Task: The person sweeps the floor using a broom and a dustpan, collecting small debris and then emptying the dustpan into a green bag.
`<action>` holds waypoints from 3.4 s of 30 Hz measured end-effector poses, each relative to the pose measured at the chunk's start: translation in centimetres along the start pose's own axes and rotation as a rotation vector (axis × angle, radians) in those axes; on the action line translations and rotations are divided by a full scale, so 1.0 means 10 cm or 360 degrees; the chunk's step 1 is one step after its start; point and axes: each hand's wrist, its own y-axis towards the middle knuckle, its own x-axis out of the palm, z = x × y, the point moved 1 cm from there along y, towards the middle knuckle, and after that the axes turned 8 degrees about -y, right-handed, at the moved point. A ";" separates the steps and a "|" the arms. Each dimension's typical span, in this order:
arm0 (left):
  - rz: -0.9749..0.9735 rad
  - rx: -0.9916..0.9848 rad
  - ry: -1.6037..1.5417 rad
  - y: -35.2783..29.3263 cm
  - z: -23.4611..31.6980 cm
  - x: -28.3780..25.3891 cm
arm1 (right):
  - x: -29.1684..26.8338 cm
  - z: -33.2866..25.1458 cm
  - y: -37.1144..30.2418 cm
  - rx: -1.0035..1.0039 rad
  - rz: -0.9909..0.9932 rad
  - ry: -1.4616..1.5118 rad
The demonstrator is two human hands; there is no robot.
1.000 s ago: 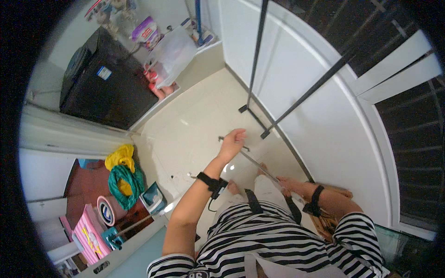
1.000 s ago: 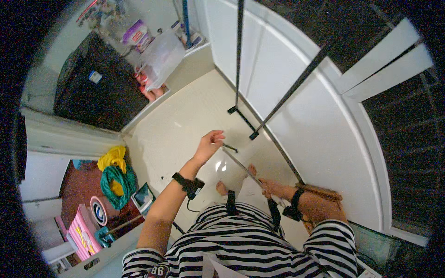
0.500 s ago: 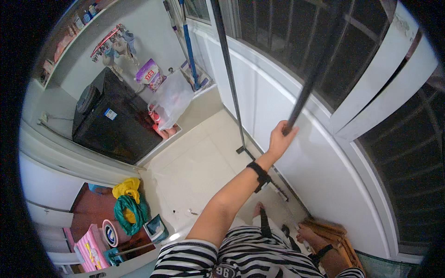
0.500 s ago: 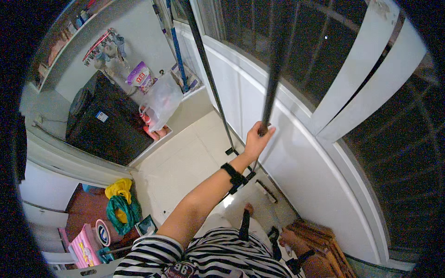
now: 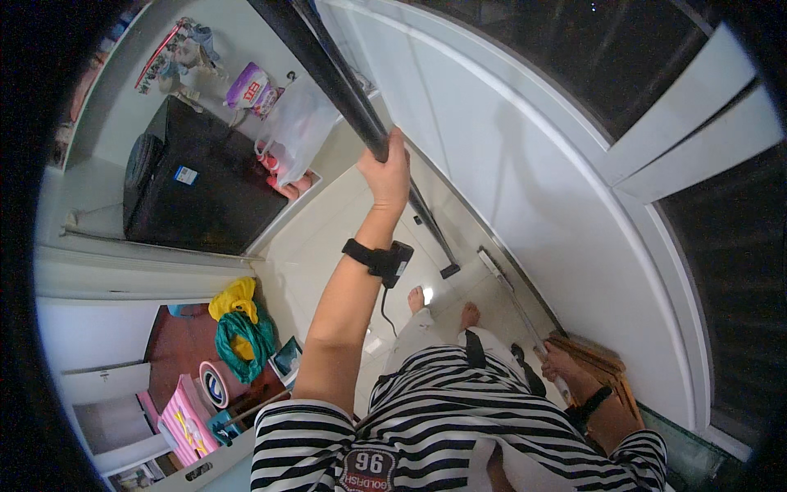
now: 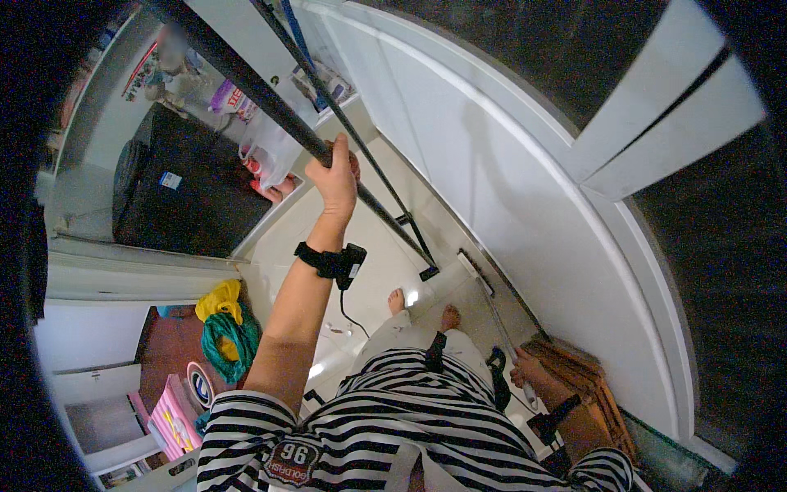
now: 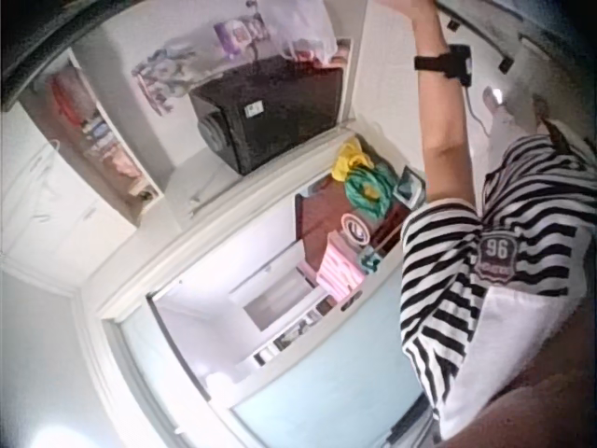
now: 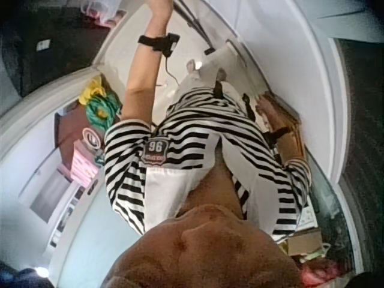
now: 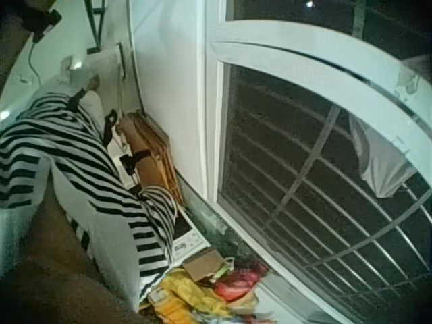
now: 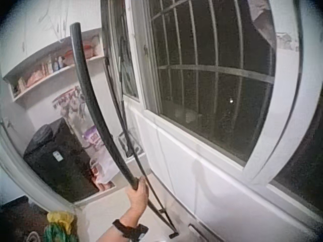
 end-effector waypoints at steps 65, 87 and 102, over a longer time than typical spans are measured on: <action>-0.0595 -0.0288 0.0492 1.72 -0.76 -1.31 | 1.63 -0.09 1.22 -0.0092 0.0025 0.0185; -0.0181 -0.0405 0.0722 0.92 -0.82 -1.89 | 1.18 0.41 0.59 -0.0280 0.0000 0.0129; -0.0283 -0.0752 0.0693 -1.64 0.02 -2.67 | 0.68 0.35 0.70 -0.0281 0.0016 -0.0051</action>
